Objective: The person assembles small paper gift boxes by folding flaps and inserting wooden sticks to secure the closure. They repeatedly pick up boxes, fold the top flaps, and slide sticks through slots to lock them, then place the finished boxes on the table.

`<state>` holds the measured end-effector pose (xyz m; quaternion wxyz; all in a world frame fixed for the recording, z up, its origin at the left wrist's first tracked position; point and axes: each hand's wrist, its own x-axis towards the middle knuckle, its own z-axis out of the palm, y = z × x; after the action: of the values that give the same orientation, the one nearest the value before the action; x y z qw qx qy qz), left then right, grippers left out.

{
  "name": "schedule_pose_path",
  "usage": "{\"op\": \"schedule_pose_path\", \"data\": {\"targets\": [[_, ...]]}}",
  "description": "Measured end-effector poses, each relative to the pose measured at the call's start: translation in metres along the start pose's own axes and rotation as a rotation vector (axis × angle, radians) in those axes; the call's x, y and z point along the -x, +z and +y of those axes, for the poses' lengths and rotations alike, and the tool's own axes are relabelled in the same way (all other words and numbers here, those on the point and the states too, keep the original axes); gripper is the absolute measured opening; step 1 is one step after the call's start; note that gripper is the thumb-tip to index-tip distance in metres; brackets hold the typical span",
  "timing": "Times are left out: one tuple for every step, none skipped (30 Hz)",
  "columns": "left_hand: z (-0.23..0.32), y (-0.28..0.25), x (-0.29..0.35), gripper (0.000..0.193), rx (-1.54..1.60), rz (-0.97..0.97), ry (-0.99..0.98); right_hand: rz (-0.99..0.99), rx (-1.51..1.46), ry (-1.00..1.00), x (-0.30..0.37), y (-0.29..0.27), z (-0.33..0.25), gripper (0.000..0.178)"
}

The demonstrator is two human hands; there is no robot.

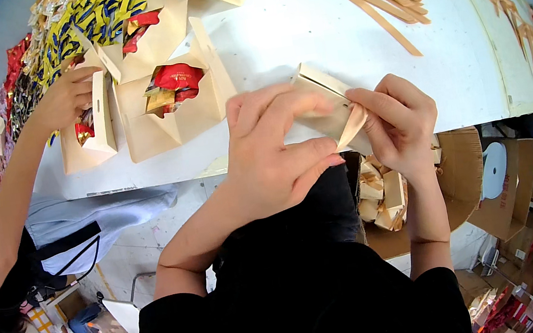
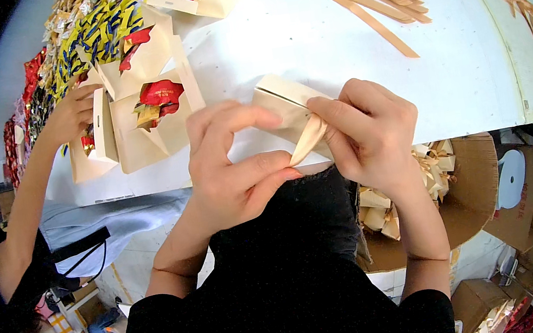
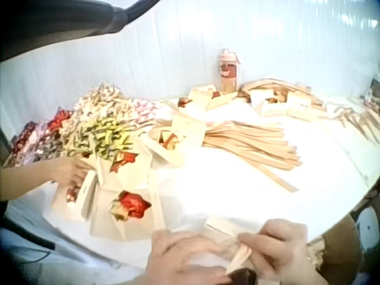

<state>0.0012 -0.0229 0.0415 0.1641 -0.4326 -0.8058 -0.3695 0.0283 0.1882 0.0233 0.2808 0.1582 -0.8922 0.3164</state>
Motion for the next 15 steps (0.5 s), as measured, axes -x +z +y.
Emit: {"op": "schedule_pose_path", "data": {"targets": [[-0.006, 0.001, 0.000, 0.014, 0.085, -0.017, -0.011, 0.002, 0.061, -0.063, -0.003, -0.003, -0.002, 0.028], [-0.011, 0.001, -0.001, 0.014, 0.104, -0.050, 0.001, 0.011, 0.056, -0.114, -0.004, -0.003, -0.005, 0.027], [-0.016, 0.002, -0.003, 0.015, 0.124, -0.084, 0.014, 0.022, 0.051, -0.164, -0.004, -0.002, -0.008, 0.027], [-0.021, 0.003, -0.004, 0.015, 0.143, -0.118, 0.027, 0.032, 0.047, -0.214, -0.004, -0.001, -0.011, 0.026], [-0.027, 0.023, -0.003, 0.010, 0.249, -0.079, -0.043, 0.031, -0.022, -0.170, -0.006, -0.005, -0.003, 0.024], [-0.030, 0.032, -0.001, 0.009, 0.307, -0.047, -0.094, 0.038, -0.073, -0.117, -0.005, -0.003, -0.003, 0.023], [-0.033, 0.039, 0.000, 0.008, 0.363, -0.015, -0.146, 0.046, -0.125, -0.065, -0.003, -0.002, -0.002, 0.021], [-0.033, 0.045, 0.001, 0.007, 0.419, 0.019, -0.201, 0.038, -0.174, -0.037, -0.001, -0.001, -0.001, 0.020], [-0.031, 0.052, 0.000, 0.008, 0.441, 0.120, -0.174, 0.030, -0.224, -0.008, 0.002, 0.000, 0.001, 0.019], [-0.028, 0.053, 0.000, 0.009, 0.474, 0.109, -0.249, 0.022, -0.274, 0.020, 0.003, 0.000, 0.002, 0.018], [-0.025, 0.053, -0.001, 0.010, 0.506, 0.098, -0.324, 0.013, -0.294, 0.029, 0.004, 0.000, 0.001, 0.016], [-0.023, 0.052, -0.001, 0.011, 0.536, 0.087, -0.399, 0.005, -0.314, 0.037, 0.003, -0.001, -0.001, 0.015], [-0.024, 0.051, -0.001, 0.011, 0.529, 0.063, -0.358, -0.004, -0.335, 0.045, 0.003, 0.000, -0.002, 0.013], [-0.027, 0.051, -0.003, 0.011, 0.521, 0.041, -0.314, -0.016, -0.409, 0.074, 0.003, 0.000, -0.001, 0.014], [-0.029, 0.050, -0.004, 0.012, 0.512, 0.020, -0.269, -0.029, -0.484, 0.102, 0.002, 0.001, 0.001, 0.016]]}}
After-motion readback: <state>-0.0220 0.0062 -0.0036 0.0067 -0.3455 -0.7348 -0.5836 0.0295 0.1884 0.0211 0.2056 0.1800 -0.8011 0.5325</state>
